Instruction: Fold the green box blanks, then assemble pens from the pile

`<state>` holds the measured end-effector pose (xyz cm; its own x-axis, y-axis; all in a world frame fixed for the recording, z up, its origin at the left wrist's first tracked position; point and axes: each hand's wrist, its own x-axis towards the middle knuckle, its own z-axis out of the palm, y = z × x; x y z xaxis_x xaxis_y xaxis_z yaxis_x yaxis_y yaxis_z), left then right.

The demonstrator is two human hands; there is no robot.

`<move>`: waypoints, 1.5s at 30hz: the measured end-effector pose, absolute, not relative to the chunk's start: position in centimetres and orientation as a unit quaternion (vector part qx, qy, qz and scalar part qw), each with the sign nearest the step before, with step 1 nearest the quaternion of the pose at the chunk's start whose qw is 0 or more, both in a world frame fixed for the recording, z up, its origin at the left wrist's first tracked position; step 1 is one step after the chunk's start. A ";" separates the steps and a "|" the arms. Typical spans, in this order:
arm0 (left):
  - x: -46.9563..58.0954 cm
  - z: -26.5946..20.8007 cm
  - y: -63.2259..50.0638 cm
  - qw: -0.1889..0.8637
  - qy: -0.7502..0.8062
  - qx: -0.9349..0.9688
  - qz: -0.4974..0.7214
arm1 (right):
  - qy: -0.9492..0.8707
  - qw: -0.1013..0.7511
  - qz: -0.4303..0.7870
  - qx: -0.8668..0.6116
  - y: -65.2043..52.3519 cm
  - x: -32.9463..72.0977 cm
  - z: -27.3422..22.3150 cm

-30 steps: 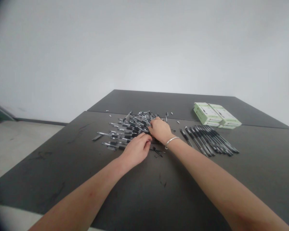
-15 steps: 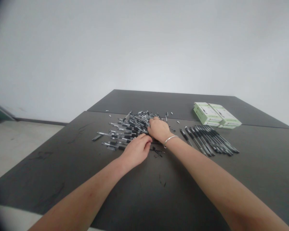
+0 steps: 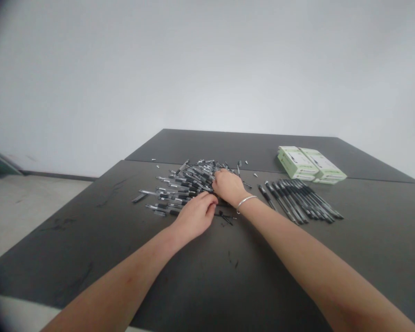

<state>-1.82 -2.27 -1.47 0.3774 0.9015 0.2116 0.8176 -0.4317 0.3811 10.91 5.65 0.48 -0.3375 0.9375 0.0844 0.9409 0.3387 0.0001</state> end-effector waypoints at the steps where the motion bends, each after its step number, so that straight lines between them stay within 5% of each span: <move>1: -1.8 -1.5 -2.3 0.106 0.520 0.824 0.199 | -0.816 0.038 -0.022 -0.576 5.6 11.0 0.5; 29: -2.0 -1.8 -2.0 0.106 0.505 0.825 0.231 | -0.832 0.015 0.026 -0.553 6.9 10.4 0.1; 41: -2.0 -1.9 -1.5 0.157 0.503 0.798 0.294 | -0.817 0.095 0.068 -0.565 5.7 13.2 1.6; 45: -2.0 -2.1 -1.1 0.251 0.511 0.731 0.376 | -0.803 0.136 0.123 -0.568 3.5 15.0 2.4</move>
<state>-1.97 -1.15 -2.07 0.1946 0.9359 0.2937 0.5579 -0.3519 0.7516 14.99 3.50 2.37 -0.3187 0.9446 0.0781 0.8778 0.3252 -0.3519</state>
